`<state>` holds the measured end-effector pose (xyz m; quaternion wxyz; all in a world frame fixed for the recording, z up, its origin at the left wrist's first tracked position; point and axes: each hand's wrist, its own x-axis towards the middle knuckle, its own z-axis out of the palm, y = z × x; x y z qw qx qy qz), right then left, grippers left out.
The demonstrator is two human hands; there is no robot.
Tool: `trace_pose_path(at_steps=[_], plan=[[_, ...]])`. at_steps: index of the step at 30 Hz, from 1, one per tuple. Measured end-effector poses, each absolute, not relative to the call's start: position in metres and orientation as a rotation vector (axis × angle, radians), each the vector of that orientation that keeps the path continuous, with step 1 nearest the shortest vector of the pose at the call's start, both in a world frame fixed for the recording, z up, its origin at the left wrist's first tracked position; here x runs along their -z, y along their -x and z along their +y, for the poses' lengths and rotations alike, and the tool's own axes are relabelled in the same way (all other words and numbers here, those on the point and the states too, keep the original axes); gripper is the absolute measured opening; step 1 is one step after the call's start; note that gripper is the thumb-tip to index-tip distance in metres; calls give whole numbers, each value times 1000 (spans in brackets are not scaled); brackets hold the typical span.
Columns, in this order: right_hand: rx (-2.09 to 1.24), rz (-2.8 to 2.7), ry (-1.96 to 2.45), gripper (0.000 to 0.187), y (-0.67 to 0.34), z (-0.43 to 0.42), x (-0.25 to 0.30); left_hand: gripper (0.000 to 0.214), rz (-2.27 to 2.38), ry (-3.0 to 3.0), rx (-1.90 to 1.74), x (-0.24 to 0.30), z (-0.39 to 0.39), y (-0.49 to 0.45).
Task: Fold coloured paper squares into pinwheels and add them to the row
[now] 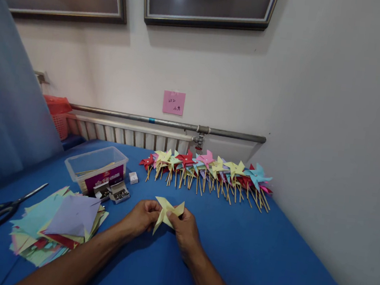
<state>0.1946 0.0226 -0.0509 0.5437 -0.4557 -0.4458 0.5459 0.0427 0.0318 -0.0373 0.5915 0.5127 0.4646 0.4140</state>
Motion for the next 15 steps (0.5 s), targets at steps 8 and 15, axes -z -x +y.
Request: trace_pose_path(at_steps=[8,15], plan=[[-1267,-1058,1082,36,-195,24,52,7,1085,-1187,-966,34,31,-43],[-1234,-1081,1104,35,-194,21,49,6,1098,-1200,-949,33,30,-43]])
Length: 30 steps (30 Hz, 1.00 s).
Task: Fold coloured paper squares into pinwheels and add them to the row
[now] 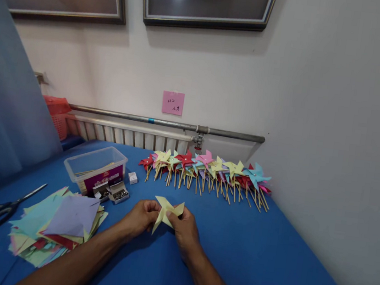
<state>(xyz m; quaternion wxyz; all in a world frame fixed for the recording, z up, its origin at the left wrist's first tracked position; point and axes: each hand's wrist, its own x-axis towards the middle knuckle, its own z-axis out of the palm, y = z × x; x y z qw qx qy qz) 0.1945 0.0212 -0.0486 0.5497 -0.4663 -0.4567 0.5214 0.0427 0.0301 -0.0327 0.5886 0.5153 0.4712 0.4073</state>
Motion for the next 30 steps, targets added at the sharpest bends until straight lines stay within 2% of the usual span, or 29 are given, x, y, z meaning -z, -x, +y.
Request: trace_pose_path(at_steps=[30], plan=[[-1258,-1075,1076,35,-195,22,49,9,1043,-1188,-980,36,30,-44]])
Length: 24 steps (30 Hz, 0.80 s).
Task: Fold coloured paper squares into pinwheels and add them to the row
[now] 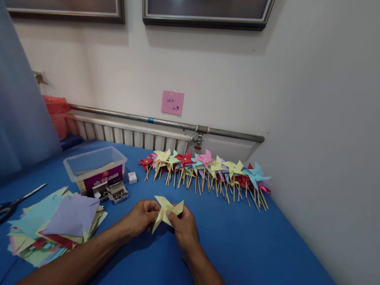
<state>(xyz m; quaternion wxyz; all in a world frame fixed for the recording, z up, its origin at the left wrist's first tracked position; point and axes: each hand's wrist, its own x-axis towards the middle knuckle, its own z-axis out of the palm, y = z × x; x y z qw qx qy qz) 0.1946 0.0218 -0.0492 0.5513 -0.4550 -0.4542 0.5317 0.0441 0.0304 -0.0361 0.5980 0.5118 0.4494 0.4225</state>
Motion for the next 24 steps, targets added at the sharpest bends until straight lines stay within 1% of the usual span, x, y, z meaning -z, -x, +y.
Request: trace_pose_path(at_steps=[5,17,24], plan=[[-1267,-1063,1064,35,-195,21,49,8,1043,-1192,-989,37,31,-44],[-1260,-1061,1078,42,-196,25,52,6,1062,-1220,-1003,37,30,-45],[-1249,-1061,1090,37,-196,24,52,10,1050,-1209,-983,37,32,-44]])
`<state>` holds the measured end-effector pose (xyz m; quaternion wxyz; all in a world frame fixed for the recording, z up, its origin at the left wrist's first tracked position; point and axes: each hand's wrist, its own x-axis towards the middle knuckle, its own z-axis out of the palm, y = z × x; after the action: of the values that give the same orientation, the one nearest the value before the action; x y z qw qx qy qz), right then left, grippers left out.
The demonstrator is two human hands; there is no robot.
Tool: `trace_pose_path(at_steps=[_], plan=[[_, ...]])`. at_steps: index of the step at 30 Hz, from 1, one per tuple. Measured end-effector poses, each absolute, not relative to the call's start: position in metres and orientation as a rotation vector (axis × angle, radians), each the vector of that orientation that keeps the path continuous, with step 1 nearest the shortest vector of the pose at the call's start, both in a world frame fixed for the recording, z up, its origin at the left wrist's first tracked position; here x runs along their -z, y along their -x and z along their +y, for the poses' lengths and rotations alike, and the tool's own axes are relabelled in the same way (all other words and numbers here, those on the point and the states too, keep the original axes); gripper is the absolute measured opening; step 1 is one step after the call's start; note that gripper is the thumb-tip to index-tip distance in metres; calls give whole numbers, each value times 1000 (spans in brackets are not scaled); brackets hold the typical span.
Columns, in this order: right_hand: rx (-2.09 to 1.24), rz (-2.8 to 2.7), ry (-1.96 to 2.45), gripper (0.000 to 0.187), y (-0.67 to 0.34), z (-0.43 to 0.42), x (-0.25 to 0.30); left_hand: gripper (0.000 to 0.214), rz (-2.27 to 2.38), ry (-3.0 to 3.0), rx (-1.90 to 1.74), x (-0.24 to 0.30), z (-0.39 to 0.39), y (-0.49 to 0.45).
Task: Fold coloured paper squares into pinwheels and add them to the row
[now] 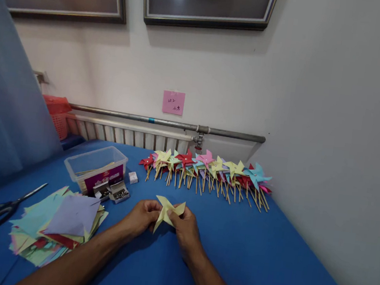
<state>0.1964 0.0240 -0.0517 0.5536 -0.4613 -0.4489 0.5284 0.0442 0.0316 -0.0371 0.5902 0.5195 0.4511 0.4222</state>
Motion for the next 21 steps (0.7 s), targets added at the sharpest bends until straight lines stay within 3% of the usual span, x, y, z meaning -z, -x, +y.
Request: trace_pose_path(at_steps=[21], plan=[[-1096,-998,1196,40,-216,47,67,12,1489,-2063,-795,25,28,-22]])
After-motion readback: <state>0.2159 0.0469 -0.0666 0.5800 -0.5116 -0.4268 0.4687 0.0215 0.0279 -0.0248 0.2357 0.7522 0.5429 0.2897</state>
